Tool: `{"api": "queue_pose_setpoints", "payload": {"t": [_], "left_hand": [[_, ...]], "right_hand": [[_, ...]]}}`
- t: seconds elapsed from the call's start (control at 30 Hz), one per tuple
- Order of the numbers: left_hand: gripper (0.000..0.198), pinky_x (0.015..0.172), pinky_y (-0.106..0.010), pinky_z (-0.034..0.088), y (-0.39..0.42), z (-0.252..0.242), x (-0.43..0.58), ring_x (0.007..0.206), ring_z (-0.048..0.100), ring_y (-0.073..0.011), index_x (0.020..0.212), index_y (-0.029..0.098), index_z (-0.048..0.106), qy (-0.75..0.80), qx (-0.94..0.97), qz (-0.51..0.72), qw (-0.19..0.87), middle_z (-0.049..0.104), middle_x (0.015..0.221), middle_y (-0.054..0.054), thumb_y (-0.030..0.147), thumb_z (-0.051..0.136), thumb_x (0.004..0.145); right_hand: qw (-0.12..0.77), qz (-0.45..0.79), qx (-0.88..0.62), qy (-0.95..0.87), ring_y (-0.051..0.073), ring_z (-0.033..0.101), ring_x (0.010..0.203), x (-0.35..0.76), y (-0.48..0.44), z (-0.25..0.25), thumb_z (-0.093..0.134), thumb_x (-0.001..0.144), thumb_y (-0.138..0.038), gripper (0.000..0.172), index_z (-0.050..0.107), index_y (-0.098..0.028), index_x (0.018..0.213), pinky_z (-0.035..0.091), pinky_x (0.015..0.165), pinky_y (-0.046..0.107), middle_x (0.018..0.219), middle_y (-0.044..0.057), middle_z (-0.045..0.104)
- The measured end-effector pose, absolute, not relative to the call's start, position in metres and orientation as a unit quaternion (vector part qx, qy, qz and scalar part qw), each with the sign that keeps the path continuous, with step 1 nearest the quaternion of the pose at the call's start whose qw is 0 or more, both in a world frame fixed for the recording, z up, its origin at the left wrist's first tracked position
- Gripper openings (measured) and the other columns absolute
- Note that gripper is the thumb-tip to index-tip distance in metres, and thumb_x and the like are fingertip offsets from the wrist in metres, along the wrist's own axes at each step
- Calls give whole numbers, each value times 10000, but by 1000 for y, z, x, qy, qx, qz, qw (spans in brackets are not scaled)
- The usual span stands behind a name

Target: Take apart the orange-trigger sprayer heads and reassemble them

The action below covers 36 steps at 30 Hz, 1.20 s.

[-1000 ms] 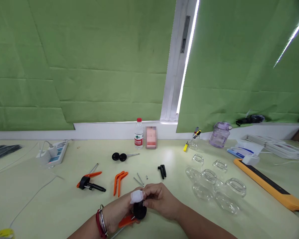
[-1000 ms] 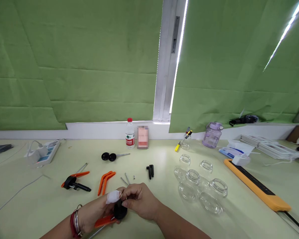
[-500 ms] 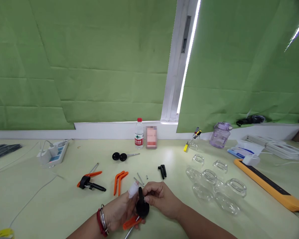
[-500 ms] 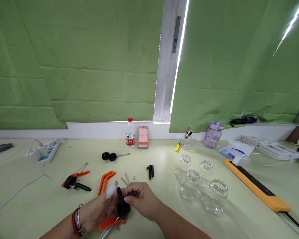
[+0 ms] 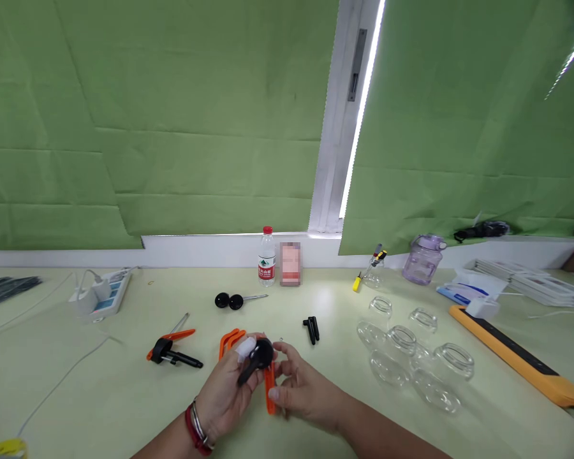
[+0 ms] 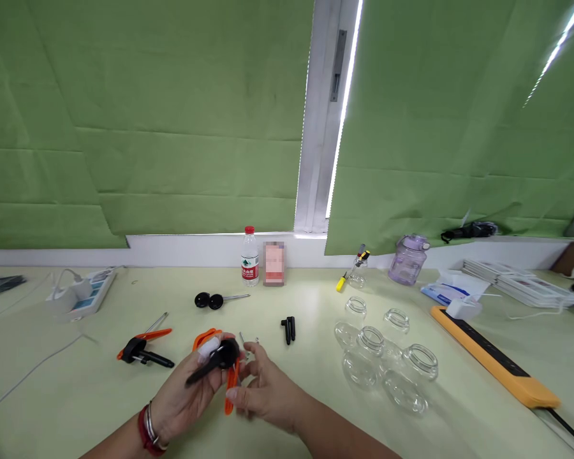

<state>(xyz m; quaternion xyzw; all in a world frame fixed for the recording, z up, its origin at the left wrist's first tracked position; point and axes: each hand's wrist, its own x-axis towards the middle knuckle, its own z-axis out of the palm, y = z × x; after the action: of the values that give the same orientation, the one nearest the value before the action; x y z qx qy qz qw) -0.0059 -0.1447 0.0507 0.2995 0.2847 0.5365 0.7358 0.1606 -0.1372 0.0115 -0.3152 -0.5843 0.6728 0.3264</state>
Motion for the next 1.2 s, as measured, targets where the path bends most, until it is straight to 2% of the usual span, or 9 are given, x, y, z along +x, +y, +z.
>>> {"api": "queue_pose_setpoints", "payload": {"t": [0.1, 0.27, 0.4, 0.5, 0.6, 0.77, 0.93, 1.1, 1.2], "left_hand": [[136, 817, -338, 488, -145, 52, -8, 879, 607, -197, 898, 185, 632, 246, 325, 549, 730, 623, 947, -42, 275, 592, 804], [172, 788, -350, 473, -142, 57, -14, 876, 609, -223, 902, 178, 611, 268, 378, 497, 733, 632, 882, -61, 310, 544, 814], [177, 737, -327, 452, -139, 62, -20, 853, 604, -221, 880, 186, 613, 345, 487, 423, 682, 647, 862, -57, 279, 629, 729], [223, 728, -302, 426, -141, 63, -21, 799, 576, -182, 857, 198, 635, 389, 602, 340, 609, 644, 854, -24, 210, 692, 642], [165, 644, -257, 392, -143, 64, -21, 693, 529, -145, 806, 200, 656, 402, 674, 293, 546, 620, 791, 2, 187, 657, 641], [47, 535, -227, 350, -129, 62, -37, 552, 463, -124, 677, 177, 610, 515, 633, 368, 446, 518, 584, 34, 216, 592, 658], [245, 506, -236, 386, -95, 52, -83, 594, 541, -160, 785, 187, 578, 691, 553, 398, 240, 584, 677, -6, 385, 433, 787], [267, 531, -291, 400, -75, 44, -120, 634, 580, -223, 873, 204, 563, 766, 536, 330, 132, 628, 722, -55, 346, 343, 818], [272, 598, -333, 411, -73, 43, -124, 760, 606, -284, 862, 195, 570, 787, 551, 266, 83, 653, 790, -106, 320, 332, 823]], "right_hand": [[274, 727, -253, -577, 94, 562, 537, 158, -141, 15, 724, 693, -403, 758, 295, -270, 1304, 445, 550, 260, 832, 4, 575], [291, 717, -274, -571, 16, 358, 402, 164, -137, 23, 676, 739, -411, 384, 585, -161, 1017, 257, 411, 176, 629, -36, 543], [283, 695, -336, -569, 19, 314, 371, 170, -131, 26, 713, 691, -412, 382, 641, -138, 949, 213, 394, 189, 536, -51, 536], [286, 685, -358, -567, 26, 334, 371, 171, -131, 25, 738, 647, -423, 395, 647, -137, 904, 237, 400, 193, 531, -51, 559], [293, 682, -350, -571, 26, 351, 374, 171, -130, 23, 738, 642, -419, 379, 627, -141, 876, 257, 405, 191, 568, -41, 587], [368, 634, -379, -565, 65, 499, 473, 173, -123, 21, 648, 727, -454, 405, 566, -153, 986, 307, 452, 202, 703, -4, 618], [431, 583, -450, -521, 70, 471, 507, 184, -111, 20, 606, 741, -451, 385, 549, -157, 983, 318, 482, 214, 715, -6, 594], [496, 511, -490, -502, 89, 473, 526, 199, -92, 13, 604, 710, -371, 335, 556, -155, 962, 344, 493, 230, 712, -2, 587], [511, 444, -518, -524, 104, 490, 537, 209, -82, 8, 562, 707, -315, 285, 562, -146, 936, 368, 493, 237, 708, 10, 585]]}}
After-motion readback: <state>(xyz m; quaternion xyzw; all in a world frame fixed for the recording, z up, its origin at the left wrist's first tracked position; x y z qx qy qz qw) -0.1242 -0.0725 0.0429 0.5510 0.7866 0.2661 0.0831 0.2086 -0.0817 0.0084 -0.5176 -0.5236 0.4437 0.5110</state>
